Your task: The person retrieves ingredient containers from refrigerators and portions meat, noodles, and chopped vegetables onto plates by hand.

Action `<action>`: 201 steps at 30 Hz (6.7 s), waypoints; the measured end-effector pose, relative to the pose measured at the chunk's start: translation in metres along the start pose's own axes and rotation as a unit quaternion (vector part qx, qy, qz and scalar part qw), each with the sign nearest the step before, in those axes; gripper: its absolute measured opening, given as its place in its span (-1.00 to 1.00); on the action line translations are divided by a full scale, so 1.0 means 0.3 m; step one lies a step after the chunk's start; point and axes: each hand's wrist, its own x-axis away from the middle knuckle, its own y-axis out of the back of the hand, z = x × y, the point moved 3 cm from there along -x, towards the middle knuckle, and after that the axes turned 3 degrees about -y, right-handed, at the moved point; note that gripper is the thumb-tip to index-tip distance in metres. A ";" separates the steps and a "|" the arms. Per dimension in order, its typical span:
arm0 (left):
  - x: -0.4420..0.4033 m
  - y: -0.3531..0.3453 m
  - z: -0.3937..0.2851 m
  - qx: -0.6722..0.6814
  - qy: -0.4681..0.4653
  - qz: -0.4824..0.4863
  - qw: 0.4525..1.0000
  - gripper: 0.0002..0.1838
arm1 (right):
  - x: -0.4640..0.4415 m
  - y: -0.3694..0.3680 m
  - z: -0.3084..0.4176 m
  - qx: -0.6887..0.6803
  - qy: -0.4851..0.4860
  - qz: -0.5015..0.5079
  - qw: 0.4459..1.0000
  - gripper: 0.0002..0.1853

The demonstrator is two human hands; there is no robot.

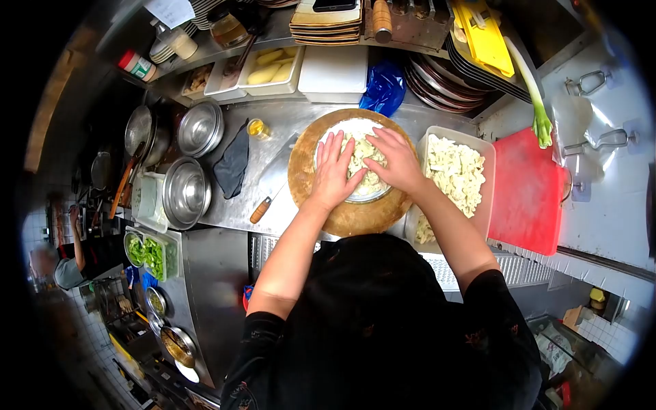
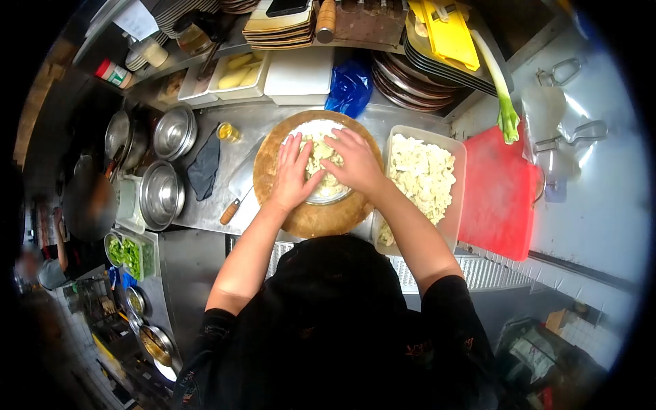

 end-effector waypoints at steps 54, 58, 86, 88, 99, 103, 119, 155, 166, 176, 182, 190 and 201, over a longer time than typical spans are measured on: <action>0.273 -0.084 0.166 0.443 0.494 -0.120 0.739 -0.64 | 0.735 0.422 -0.183 0.200 -0.405 0.230 0.862 -0.77; 0.283 -0.099 0.171 0.428 0.488 -0.090 0.755 -0.69 | 0.586 0.443 -0.110 -0.019 -0.376 0.095 0.922 -0.69; 0.717 -0.010 0.026 0.548 0.523 -0.157 0.634 -0.44 | -0.030 -0.246 0.054 -0.179 -0.040 0.148 0.972 -0.78; 0.797 0.047 0.027 0.576 0.516 -0.213 0.597 -0.42 | -0.036 -0.293 0.175 -0.217 -0.059 0.166 0.960 -0.77; 1.579 0.533 0.147 0.524 0.520 -0.416 0.530 -0.32 | -0.019 -0.897 1.097 -0.251 0.101 0.322 0.907 -0.66; 1.875 0.749 0.192 0.464 0.542 -0.490 0.501 -0.38 | 0.027 -1.151 1.482 -0.279 0.147 0.407 0.857 -0.59; 2.793 0.945 0.699 0.387 0.542 -0.612 0.426 -0.38 | 0.374 -1.271 1.337 -0.144 -0.109 0.410 0.894 -0.34; 2.014 -0.089 0.121 0.281 0.655 -0.019 0.702 -0.50 | 1.226 0.049 -0.340 -0.602 -0.532 -0.298 0.515 -0.48; 1.506 -0.217 -0.023 0.182 0.415 0.230 0.861 -0.44 | 1.269 0.020 -0.199 -0.620 -0.545 -0.270 0.495 -0.64; 0.838 -0.504 -0.555 0.473 0.319 0.375 0.731 -0.18 | 1.812 -0.016 0.218 -0.305 -0.640 -0.078 0.701 -0.20; 0.623 -0.593 -0.857 0.689 0.522 0.172 0.473 -0.04 | 2.199 -0.072 0.626 -0.361 -0.708 -0.067 0.603 -0.23; 0.587 -0.772 -0.827 0.770 0.496 0.054 0.398 -0.43 | 2.811 -0.081 0.566 0.125 -0.735 -0.162 0.647 -0.31; 0.664 -0.716 -0.865 0.672 0.540 -0.007 0.508 -0.53 | 3.243 0.547 0.171 0.166 -0.804 -0.156 0.549 -0.25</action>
